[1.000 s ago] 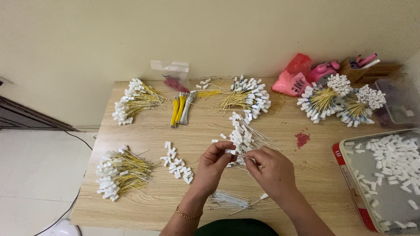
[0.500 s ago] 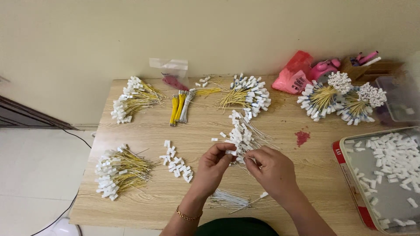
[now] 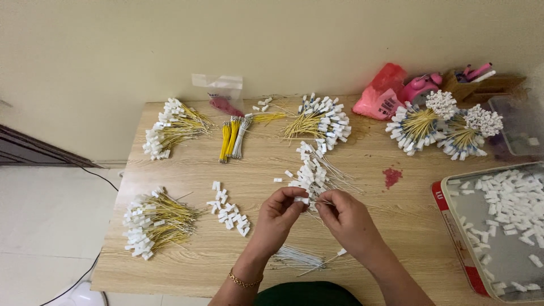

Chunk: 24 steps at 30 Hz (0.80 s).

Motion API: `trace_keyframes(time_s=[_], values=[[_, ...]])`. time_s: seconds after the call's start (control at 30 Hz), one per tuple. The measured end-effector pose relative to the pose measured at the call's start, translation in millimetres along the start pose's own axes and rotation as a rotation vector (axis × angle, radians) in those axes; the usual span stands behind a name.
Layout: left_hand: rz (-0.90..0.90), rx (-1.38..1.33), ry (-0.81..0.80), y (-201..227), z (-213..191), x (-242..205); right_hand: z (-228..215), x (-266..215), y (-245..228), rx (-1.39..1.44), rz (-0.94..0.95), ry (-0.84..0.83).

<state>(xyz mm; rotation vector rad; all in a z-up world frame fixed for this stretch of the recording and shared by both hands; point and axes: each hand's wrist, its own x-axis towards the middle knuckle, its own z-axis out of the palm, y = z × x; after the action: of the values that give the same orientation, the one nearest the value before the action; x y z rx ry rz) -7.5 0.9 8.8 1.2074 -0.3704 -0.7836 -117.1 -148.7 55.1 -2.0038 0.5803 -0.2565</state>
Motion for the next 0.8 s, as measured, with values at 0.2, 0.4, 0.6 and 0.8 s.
trace_keyframes(time_s=[0.2, 0.4, 0.6, 0.8], values=[[0.018, -0.027, 0.010, -17, -1, 5, 8, 1, 6, -0.038, -0.047, 0.003], [-0.016, -0.060, 0.044, -31, 1, 9, 23, 8, 23, 0.008, 0.071, -0.016], [-0.061, 0.017, 0.051, -36, -12, 26, 34, 22, 43, 0.054, 0.056, -0.020], [-0.011, 0.899, 0.481, -45, -119, 69, 64, 49, 98, -0.042, 0.067, -0.042]])
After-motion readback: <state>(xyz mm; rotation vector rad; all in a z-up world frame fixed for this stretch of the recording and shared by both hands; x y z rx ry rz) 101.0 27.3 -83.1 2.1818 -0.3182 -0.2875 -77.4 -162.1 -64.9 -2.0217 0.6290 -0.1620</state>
